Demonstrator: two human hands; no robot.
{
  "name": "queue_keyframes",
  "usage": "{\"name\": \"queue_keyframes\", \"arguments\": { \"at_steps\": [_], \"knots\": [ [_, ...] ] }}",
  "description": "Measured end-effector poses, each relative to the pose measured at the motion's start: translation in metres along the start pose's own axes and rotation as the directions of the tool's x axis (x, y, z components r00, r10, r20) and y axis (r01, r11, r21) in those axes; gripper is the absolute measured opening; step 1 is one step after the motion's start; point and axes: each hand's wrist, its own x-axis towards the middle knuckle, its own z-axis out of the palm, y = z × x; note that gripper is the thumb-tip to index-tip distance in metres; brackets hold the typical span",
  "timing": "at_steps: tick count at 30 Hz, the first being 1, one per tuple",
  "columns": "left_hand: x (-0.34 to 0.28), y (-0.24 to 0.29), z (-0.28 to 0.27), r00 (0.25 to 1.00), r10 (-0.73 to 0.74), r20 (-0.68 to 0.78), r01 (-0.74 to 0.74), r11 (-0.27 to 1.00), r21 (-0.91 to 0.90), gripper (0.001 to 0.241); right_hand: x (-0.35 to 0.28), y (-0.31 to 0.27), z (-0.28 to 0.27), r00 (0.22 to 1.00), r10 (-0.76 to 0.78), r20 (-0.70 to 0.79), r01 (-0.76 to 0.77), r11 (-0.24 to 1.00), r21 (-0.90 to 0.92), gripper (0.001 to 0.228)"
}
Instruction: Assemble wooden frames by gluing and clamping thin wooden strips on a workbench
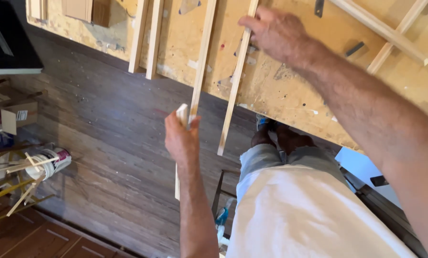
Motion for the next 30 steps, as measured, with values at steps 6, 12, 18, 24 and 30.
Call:
{"name": "queue_keyframes", "arguments": {
  "at_steps": [6, 12, 18, 24, 30],
  "knots": [
    [0.014, -0.019, 0.038, 0.994, 0.066, -0.091, -0.062, 0.997, 0.044, 0.037, -0.064, -0.035, -0.018, 0.995, 0.09, -0.034, -0.07, 0.918, 0.39, 0.04],
    [0.052, 0.024, 0.009, 0.976, -0.147, 0.161, 0.168, 0.978, -0.126, 0.028, -0.157, -0.038, 0.012, 0.977, 0.213, 0.022, -0.199, 0.869, 0.452, 0.038],
    [0.08, 0.013, 0.019, 0.949, -0.103, 0.298, 0.196, 0.934, -0.298, 0.025, -0.204, -0.045, -0.01, 0.956, 0.267, 0.121, -0.292, 0.849, 0.44, 0.032],
    [0.063, 0.025, -0.005, 0.927, 0.036, 0.373, 0.176, 0.837, -0.518, 0.029, -0.225, -0.061, -0.012, 0.941, 0.313, 0.131, -0.335, 0.798, 0.501, 0.03],
    [0.047, -0.019, 0.003, 0.919, 0.01, 0.393, 0.066, 0.982, -0.179, 0.036, -0.239, -0.076, -0.02, 0.924, 0.342, 0.171, -0.381, 0.802, 0.459, 0.018]
  ]
}}
